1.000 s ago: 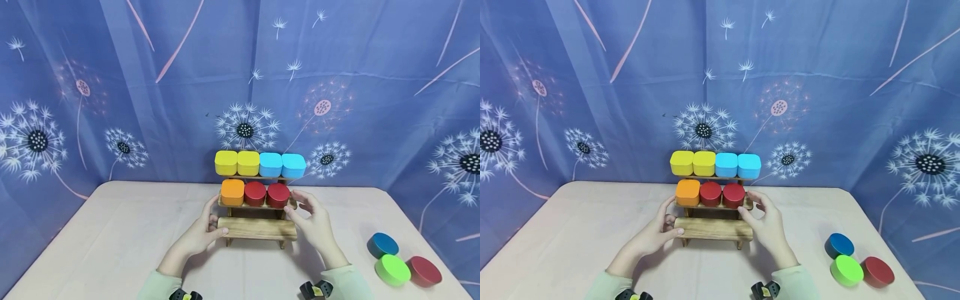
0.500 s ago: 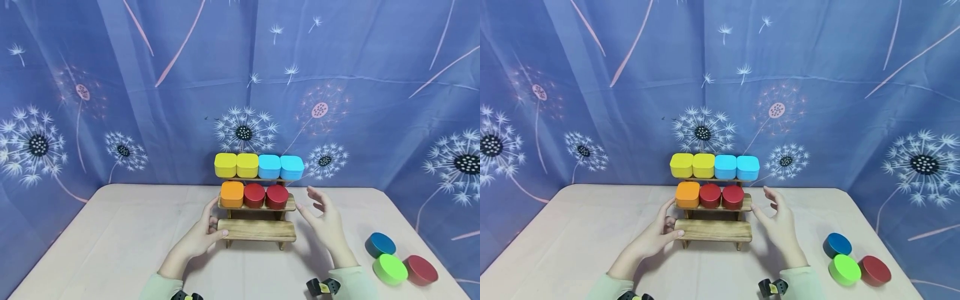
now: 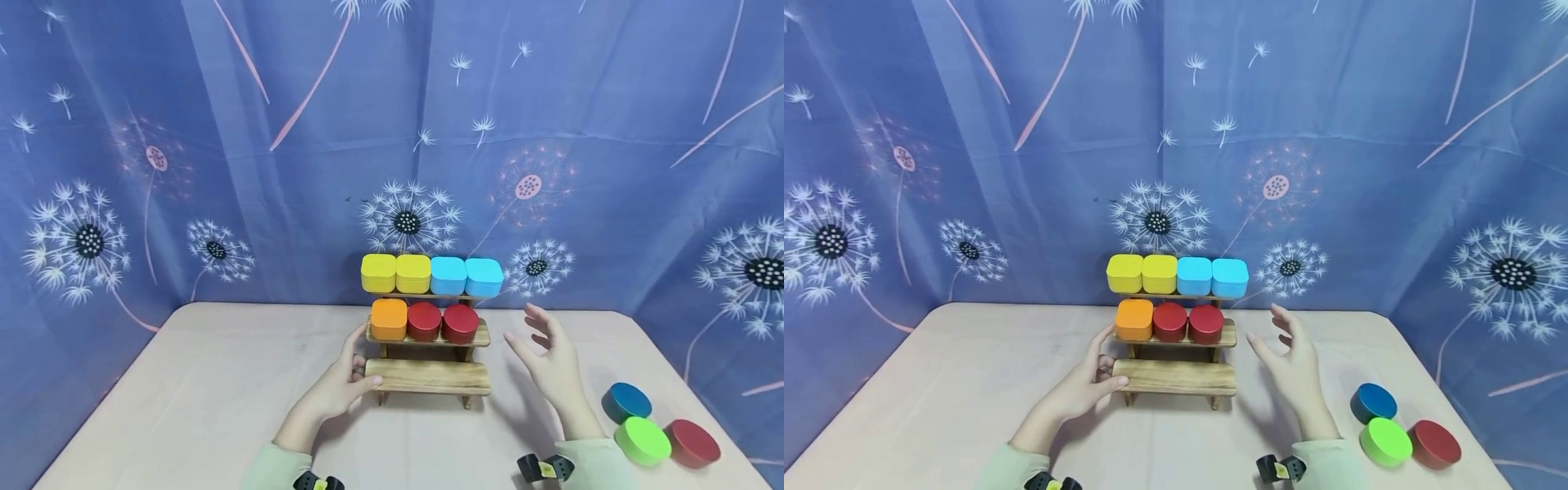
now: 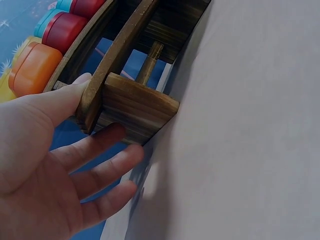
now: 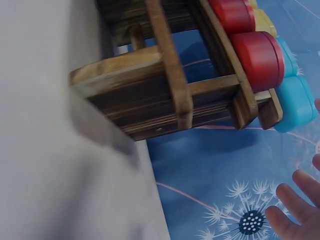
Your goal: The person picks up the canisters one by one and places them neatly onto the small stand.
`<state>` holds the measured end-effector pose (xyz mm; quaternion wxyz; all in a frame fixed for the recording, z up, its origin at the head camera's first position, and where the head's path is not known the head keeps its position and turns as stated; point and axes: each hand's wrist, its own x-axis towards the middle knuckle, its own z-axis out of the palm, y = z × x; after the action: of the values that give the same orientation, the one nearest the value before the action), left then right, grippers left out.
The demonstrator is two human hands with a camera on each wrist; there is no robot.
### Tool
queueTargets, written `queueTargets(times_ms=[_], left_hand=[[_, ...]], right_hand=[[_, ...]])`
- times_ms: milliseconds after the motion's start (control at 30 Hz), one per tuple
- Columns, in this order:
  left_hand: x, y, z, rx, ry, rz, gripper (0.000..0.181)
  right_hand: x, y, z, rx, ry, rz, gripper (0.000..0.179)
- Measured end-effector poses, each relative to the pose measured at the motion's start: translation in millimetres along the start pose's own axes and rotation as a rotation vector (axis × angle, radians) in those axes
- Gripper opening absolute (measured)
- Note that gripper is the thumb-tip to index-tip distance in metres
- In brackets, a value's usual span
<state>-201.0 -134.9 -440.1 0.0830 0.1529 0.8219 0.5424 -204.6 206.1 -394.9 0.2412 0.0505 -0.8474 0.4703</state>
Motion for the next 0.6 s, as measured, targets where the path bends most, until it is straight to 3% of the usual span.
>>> queueTargets(times_ms=[433, 600], left_hand=[[3.7, -4.5, -0.1, -0.004, 0.0, 0.004, 0.089], [-0.4, 2.9, 0.9, -0.01, 0.005, -0.013, 0.088]], right_hand=[[-7.5, 15, -24, 0.04, 0.009, -0.102, 0.075], [-10.3, 19, -36, 0.028, 0.0, -0.138, 0.081]])
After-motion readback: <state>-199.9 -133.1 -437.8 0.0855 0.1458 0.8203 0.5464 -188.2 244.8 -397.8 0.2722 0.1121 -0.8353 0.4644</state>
